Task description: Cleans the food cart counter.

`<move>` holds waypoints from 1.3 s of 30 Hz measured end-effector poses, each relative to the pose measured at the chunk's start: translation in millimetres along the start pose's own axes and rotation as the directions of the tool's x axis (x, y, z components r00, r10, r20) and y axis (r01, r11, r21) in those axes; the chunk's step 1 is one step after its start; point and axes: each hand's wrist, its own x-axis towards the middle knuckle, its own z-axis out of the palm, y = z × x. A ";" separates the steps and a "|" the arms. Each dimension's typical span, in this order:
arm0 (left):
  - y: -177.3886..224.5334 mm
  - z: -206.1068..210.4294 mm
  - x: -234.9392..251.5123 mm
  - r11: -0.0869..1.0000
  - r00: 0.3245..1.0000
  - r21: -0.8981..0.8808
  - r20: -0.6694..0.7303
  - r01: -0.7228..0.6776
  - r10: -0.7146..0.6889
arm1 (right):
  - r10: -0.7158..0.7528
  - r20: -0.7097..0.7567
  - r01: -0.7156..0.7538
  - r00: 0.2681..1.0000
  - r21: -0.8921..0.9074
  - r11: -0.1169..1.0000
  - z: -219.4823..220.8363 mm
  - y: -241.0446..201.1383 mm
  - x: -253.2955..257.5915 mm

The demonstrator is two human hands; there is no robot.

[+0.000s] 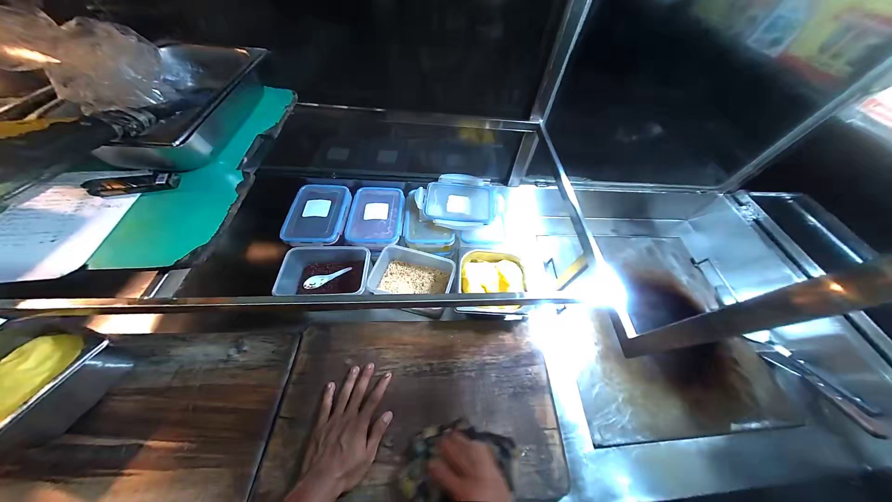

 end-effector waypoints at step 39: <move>-20.0 2.8 -7.3 0.782 0.946 -0.620 -0.288 -0.066 -0.149 | 0.216 -0.110 -0.212 0.970 0.046 0.976 91.4 -121.7 18.8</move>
